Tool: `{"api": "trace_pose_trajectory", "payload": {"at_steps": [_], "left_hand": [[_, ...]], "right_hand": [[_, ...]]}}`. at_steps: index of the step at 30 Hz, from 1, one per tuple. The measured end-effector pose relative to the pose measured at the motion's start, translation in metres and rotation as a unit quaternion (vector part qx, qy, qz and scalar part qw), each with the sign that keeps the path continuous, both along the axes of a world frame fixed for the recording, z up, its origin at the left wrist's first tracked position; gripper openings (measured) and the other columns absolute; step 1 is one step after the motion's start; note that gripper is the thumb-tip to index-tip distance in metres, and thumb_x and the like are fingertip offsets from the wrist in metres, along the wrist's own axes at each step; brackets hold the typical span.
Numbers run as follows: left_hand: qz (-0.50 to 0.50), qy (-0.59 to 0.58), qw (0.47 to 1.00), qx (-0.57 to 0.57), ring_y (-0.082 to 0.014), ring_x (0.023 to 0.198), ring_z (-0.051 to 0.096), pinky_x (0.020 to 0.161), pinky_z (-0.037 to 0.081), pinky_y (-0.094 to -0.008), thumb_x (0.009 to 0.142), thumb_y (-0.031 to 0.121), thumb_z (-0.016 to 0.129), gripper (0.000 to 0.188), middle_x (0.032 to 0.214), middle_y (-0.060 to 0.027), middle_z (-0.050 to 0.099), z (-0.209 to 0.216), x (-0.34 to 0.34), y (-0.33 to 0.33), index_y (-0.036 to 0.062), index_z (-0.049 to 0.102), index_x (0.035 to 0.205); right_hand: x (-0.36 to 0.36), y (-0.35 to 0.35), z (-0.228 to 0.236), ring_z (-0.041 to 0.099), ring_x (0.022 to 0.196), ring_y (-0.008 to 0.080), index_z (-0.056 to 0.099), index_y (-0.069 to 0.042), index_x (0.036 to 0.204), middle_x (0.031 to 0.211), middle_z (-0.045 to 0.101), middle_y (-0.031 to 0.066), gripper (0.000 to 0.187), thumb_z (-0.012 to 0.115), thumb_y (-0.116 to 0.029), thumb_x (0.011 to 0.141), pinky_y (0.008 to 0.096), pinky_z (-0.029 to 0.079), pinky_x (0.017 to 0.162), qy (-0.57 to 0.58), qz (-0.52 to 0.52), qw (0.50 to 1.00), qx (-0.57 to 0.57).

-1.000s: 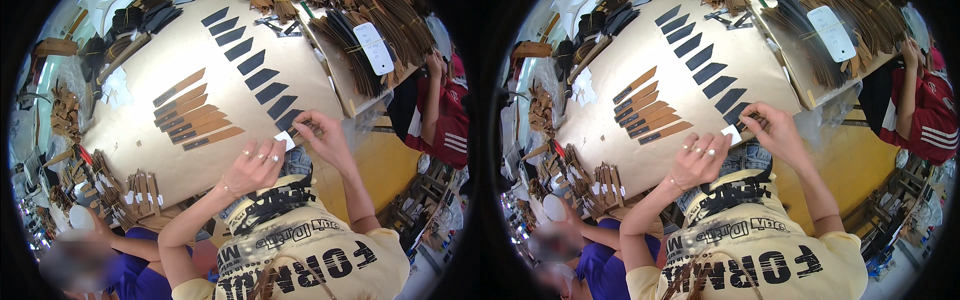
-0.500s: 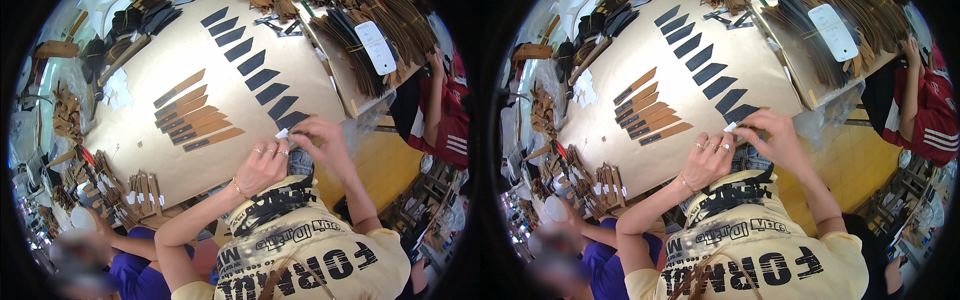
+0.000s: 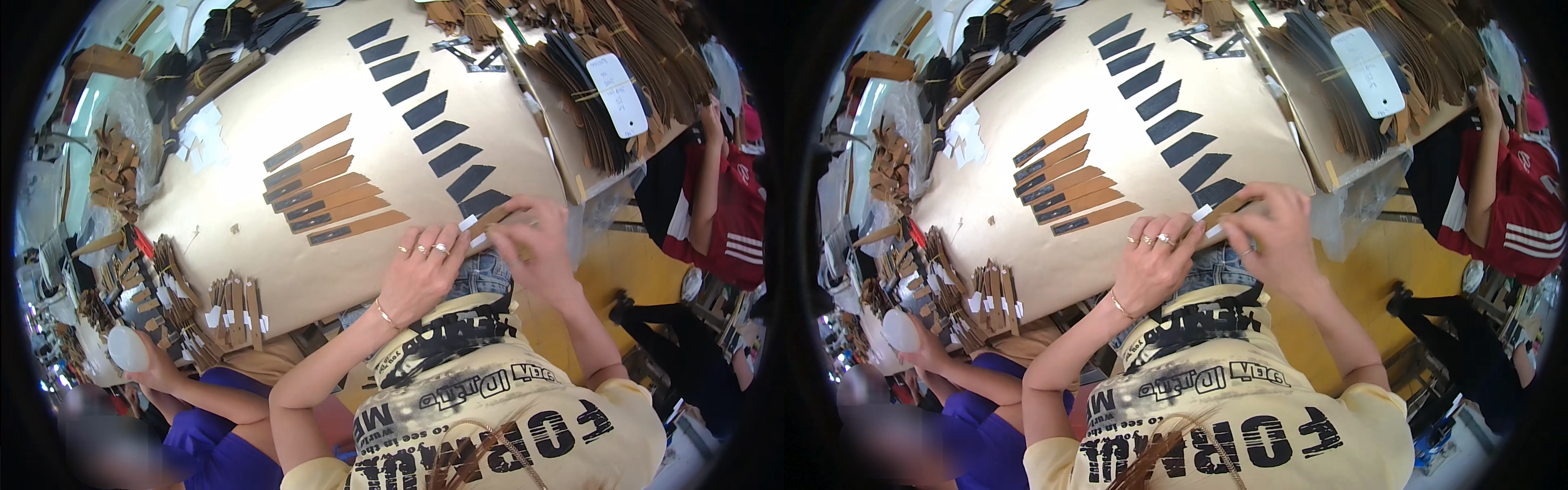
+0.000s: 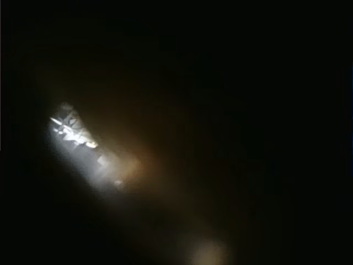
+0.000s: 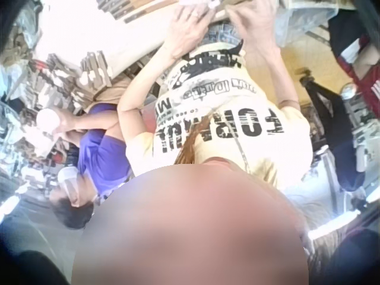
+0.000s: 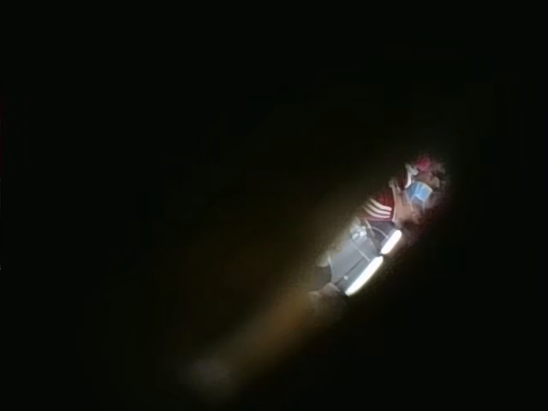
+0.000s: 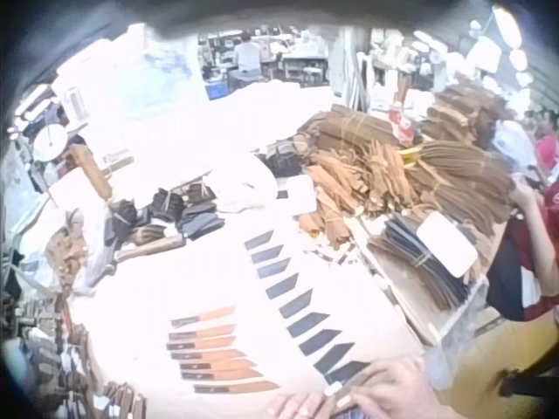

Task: The person repeatedly picks small black and brown leather pieces from a table, aligns them, and attaches a white paper label to each pair. The person stacks the labeled pairs into a small bundle and places it on the table.

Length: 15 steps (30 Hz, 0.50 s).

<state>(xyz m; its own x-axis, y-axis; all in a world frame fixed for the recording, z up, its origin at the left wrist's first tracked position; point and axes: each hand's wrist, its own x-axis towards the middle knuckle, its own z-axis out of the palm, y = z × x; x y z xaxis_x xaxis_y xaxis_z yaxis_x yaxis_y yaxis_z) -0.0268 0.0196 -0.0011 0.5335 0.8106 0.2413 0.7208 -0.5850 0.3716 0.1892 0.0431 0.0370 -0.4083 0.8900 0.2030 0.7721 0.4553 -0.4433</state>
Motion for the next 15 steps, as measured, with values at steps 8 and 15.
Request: {"api": "trace_pose_trajectory", "payload": {"at_steps": [8,15], "left_hand": [[0.046,-0.081,0.995,-0.043,-0.0285,0.113,0.057,0.098,0.041,-0.0487,0.082,0.023,0.069,0.031,0.12,-0.0124,0.061,-0.003,0.011,0.002,0.0074,0.069,0.109],[0.113,-0.156,0.981,0.011,-0.0254,0.11,0.056,0.098,0.039,-0.0428,0.074,0.031,0.079,0.038,0.113,-0.0062,0.06,-0.011,0.038,0.007,0.0109,0.064,0.102]], "right_hand": [[0.008,0.012,-0.007,0.054,0.087,0.0193,0.06,-0.004,0.128,0.091,0.058,0.0063,0.052,0.079,-0.01,0.08,0.032,0.043,0.082,0.1,-0.154,0.965,-0.187],[0.026,-0.01,0.004,0.047,0.086,0.0127,0.064,0.0,0.104,0.089,0.054,0.002,0.024,0.074,-0.002,0.082,0.0264,0.04,0.081,0.136,-0.107,0.944,-0.281]]}}
